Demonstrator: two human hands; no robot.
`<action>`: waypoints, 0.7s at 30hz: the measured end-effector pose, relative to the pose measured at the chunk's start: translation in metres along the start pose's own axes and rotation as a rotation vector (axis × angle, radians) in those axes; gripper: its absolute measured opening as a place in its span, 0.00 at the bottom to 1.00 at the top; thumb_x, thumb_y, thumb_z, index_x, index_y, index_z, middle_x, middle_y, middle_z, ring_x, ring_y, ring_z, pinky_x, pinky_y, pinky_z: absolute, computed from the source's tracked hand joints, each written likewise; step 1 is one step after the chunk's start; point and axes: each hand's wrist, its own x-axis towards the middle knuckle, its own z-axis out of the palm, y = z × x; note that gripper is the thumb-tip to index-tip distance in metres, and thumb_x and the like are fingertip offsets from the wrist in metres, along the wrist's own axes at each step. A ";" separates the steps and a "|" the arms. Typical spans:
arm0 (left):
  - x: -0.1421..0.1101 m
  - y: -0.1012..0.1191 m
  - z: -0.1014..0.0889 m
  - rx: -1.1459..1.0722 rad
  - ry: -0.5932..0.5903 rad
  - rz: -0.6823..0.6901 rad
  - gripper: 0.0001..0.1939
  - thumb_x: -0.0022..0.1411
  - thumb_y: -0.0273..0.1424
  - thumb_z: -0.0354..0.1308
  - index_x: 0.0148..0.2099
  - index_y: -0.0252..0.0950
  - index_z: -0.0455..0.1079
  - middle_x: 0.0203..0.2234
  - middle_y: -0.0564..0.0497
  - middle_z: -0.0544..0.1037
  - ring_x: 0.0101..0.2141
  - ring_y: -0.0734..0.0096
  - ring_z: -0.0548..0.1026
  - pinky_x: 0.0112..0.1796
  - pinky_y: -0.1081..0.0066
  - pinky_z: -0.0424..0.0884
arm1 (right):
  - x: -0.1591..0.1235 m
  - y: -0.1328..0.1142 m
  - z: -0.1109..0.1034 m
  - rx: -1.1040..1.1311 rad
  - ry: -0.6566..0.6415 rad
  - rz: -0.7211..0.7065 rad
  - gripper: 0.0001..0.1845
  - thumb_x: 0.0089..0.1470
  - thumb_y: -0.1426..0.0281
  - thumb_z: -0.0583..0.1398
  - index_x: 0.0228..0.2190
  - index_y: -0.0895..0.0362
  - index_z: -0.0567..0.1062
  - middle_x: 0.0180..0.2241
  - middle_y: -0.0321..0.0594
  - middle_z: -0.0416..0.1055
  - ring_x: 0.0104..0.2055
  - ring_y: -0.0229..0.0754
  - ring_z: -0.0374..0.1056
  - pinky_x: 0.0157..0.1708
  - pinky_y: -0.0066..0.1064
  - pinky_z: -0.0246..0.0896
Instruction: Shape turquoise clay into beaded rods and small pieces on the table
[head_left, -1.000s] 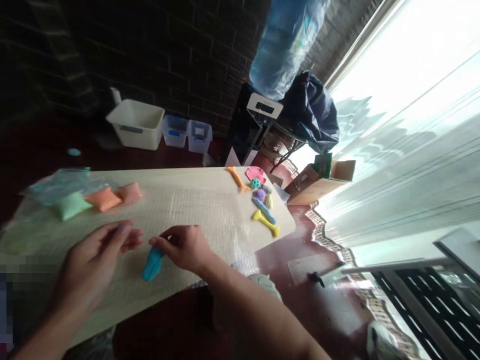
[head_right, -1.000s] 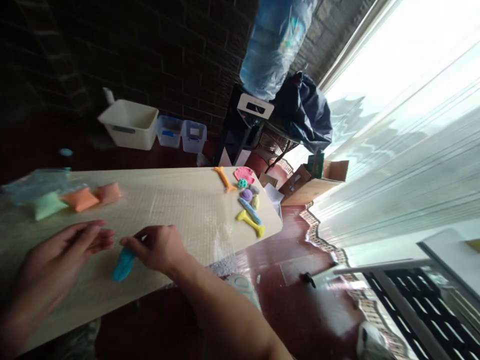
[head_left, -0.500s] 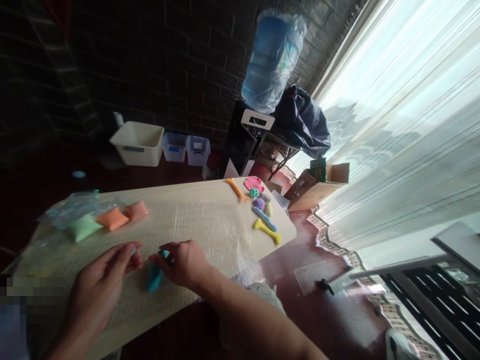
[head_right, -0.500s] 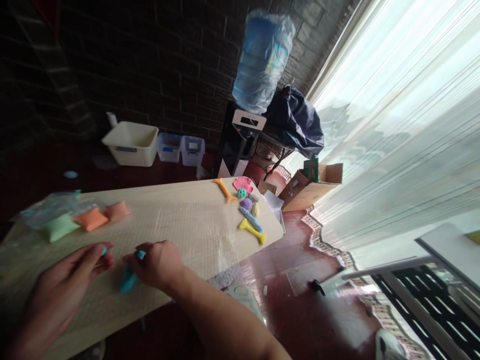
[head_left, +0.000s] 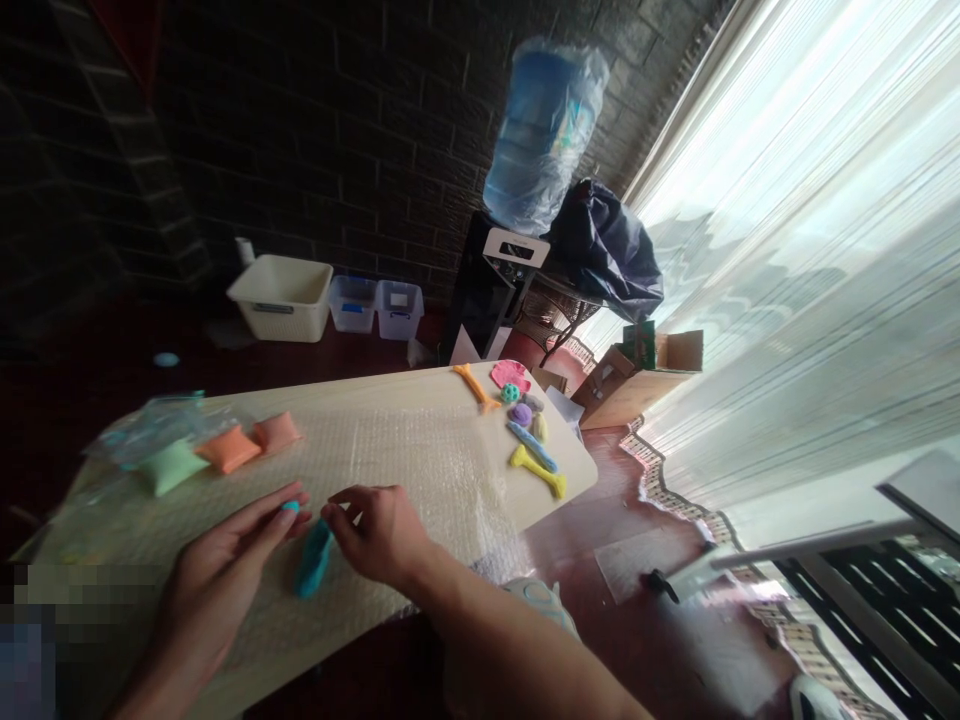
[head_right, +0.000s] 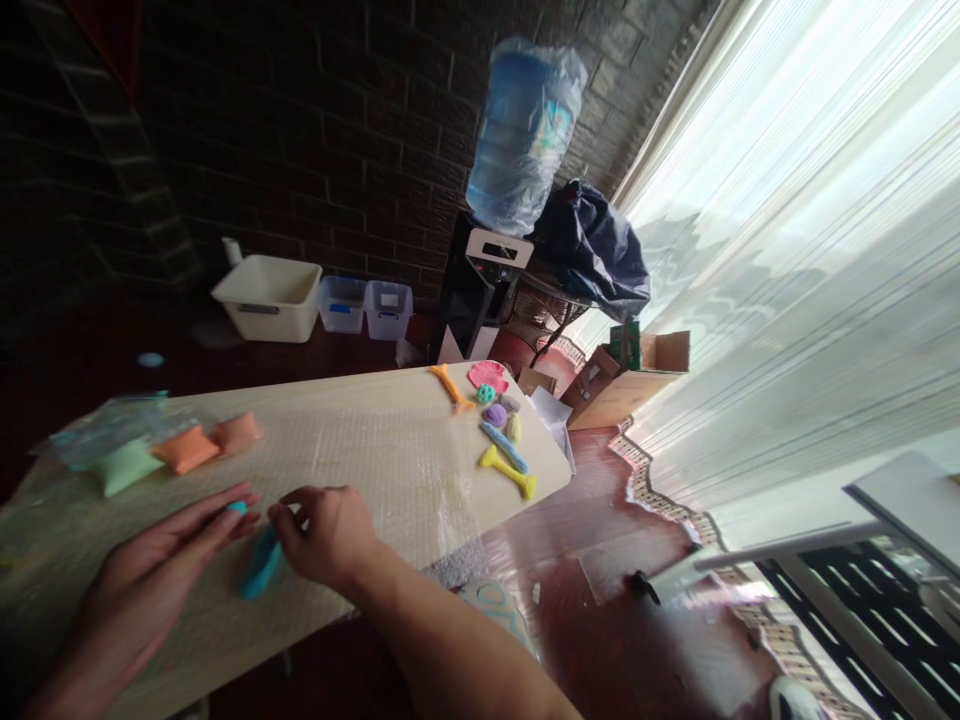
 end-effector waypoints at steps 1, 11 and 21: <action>-0.001 0.001 0.000 0.008 0.000 -0.011 0.40 0.40 0.53 0.78 0.53 0.39 0.79 0.45 0.49 0.87 0.46 0.59 0.83 0.50 0.69 0.78 | 0.000 0.001 0.000 0.004 0.003 -0.009 0.16 0.67 0.61 0.59 0.46 0.56 0.84 0.35 0.43 0.85 0.34 0.44 0.82 0.35 0.28 0.70; -0.010 0.016 0.006 0.026 -0.027 -0.075 0.42 0.29 0.55 0.80 0.46 0.37 0.80 0.35 0.49 0.88 0.39 0.59 0.85 0.41 0.72 0.81 | -0.001 0.004 0.000 0.268 0.061 -0.159 0.21 0.63 0.66 0.64 0.55 0.61 0.79 0.42 0.46 0.82 0.33 0.39 0.79 0.34 0.26 0.74; -0.016 0.017 0.009 -0.023 -0.099 -0.098 0.33 0.30 0.45 0.83 0.39 0.37 0.82 0.33 0.51 0.87 0.34 0.59 0.83 0.36 0.72 0.81 | 0.000 0.013 0.006 0.288 0.037 -0.278 0.23 0.59 0.57 0.70 0.50 0.59 0.83 0.38 0.41 0.77 0.29 0.32 0.71 0.36 0.26 0.74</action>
